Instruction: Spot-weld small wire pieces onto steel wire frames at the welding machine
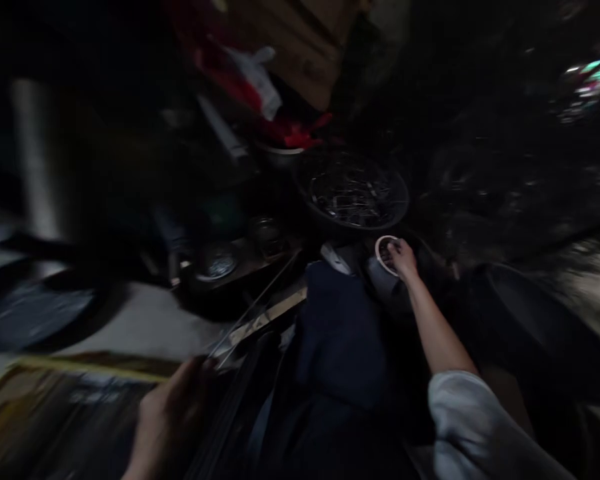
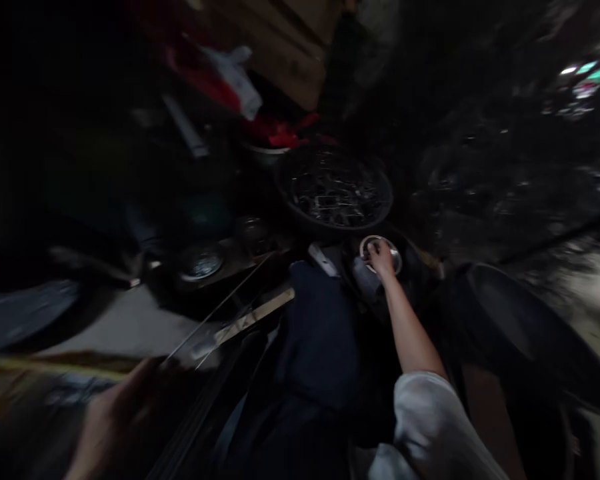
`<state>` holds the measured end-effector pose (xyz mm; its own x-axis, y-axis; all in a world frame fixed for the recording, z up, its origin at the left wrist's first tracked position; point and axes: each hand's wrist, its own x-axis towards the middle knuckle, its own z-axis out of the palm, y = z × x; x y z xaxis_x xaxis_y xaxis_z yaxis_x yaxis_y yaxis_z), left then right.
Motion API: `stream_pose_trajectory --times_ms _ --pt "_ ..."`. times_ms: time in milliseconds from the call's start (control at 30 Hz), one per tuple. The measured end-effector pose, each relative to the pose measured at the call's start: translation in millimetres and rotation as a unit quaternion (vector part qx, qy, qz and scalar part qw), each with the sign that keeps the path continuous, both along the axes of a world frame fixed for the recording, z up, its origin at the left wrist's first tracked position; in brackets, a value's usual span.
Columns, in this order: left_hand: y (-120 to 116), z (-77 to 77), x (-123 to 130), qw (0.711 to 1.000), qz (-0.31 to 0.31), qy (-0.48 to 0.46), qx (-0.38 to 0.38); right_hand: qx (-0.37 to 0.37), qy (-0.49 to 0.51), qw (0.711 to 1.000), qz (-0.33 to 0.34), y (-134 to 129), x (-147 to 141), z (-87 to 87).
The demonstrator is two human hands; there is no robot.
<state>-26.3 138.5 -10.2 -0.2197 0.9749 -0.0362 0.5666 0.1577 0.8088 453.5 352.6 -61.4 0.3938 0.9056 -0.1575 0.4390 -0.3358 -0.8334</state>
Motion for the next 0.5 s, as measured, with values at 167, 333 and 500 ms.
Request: stream_pose_trajectory --times_ms 167,333,500 --pt "-7 0.9 -6 0.998 -0.029 0.055 0.020 0.039 0.207 0.956 0.206 -26 -156 8.3" --pt "-27 1.1 -18 0.998 0.000 0.056 0.038 -0.018 0.371 0.910 0.187 -69 -291 13.9" --pt "-47 -0.1 -36 0.997 0.015 0.050 0.052 -0.037 0.452 0.876 0.166 -84 -344 26.9"
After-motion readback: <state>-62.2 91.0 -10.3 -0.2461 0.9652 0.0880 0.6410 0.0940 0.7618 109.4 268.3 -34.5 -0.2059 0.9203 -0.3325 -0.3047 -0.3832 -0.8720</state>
